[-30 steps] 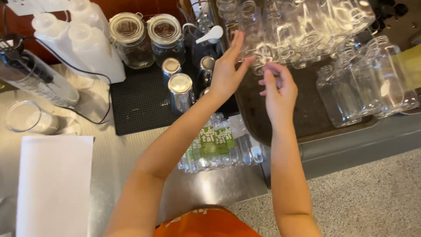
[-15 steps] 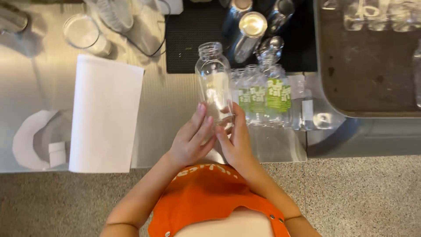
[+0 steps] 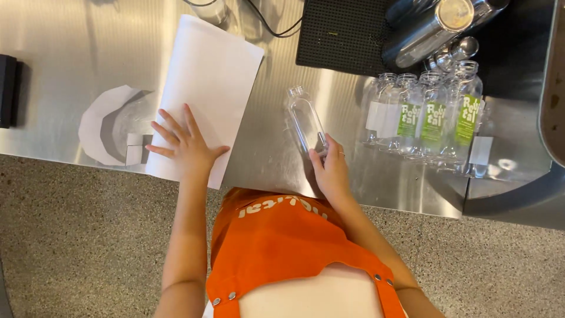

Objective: Peel labels from a sheet and apply them to clear plastic bottles.

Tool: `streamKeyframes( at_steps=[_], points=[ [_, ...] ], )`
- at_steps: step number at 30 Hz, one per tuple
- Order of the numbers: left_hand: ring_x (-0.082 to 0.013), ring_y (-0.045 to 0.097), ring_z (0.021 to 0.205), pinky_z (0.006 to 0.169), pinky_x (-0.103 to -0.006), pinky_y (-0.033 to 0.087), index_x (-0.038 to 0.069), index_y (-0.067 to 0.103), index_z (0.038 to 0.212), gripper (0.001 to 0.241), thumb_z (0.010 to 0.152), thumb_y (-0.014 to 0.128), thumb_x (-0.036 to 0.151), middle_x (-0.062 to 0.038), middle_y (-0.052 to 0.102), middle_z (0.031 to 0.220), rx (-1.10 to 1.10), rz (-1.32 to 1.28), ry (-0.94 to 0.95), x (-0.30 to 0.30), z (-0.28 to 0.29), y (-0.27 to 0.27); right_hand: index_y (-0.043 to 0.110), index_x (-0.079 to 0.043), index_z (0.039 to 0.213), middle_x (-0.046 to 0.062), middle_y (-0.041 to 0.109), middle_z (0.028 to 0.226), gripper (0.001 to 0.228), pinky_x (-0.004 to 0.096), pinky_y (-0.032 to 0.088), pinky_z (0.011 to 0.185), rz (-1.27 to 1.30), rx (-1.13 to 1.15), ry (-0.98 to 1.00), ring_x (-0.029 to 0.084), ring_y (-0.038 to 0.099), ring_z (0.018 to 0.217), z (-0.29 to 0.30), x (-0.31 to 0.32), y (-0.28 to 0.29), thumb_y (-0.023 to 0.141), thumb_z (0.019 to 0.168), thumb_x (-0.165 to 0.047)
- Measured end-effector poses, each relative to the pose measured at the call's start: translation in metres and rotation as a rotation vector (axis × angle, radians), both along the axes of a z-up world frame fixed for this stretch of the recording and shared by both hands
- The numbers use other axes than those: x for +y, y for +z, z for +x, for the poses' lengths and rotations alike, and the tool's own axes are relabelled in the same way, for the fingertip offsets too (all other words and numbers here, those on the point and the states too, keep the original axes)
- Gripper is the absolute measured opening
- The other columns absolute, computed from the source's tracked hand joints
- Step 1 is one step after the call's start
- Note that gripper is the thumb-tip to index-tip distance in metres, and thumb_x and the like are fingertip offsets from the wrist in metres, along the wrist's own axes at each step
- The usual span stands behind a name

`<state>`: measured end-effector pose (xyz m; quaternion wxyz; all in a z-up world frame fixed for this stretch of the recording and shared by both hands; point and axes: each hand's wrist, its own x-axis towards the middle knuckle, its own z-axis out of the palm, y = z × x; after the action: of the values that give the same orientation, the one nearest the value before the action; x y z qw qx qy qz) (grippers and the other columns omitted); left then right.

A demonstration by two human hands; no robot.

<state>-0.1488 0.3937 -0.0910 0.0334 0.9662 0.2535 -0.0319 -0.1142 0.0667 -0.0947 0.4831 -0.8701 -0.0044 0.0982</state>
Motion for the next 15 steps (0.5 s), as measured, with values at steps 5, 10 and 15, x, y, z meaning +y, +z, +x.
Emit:
streamKeyframes(
  at_steps=[5, 10, 15],
  points=[
    [-0.0506, 0.027, 0.144, 0.099, -0.0766, 0.031, 0.019, 0.012, 0.167, 0.149, 0.051, 0.094, 0.065, -0.033, 0.015, 0.166, -0.046, 0.034, 0.073, 0.026, 0.011, 0.004, 0.053, -0.001, 0.142, 0.022, 0.061, 0.136, 0.058, 0.049, 0.045, 0.106, -0.368, -0.127, 0.021, 0.039, 0.06, 0.122, -0.001, 0.014, -0.003, 0.06, 0.102, -0.042],
    [-0.0397, 0.053, 0.126, 0.096, -0.0586, 0.044, 0.011, 0.012, 0.171, 0.141, 0.064, 0.095, 0.05, -0.018, 0.051, 0.147, -0.096, -0.074, 0.13, 0.054, 0.014, 0.006, 0.056, -0.004, 0.139, 0.017, 0.058, 0.14, 0.058, 0.055, 0.032, 0.113, -0.585, -0.119, -0.038, 0.039, 0.047, 0.136, -0.009, 0.026, -0.003, 0.059, 0.099, -0.046],
    [-0.0393, 0.064, 0.112, 0.089, -0.0464, 0.054, 0.004, 0.046, 0.151, 0.095, 0.077, 0.096, 0.035, -0.021, 0.059, 0.137, -0.322, -0.374, 0.074, 0.097, 0.009, -0.012, 0.052, 0.001, 0.144, 0.025, 0.041, 0.156, 0.06, 0.059, 0.025, 0.113, -0.633, -0.283, -0.057, 0.044, 0.032, 0.143, -0.013, 0.021, -0.008, 0.059, 0.102, -0.042]
  ],
)
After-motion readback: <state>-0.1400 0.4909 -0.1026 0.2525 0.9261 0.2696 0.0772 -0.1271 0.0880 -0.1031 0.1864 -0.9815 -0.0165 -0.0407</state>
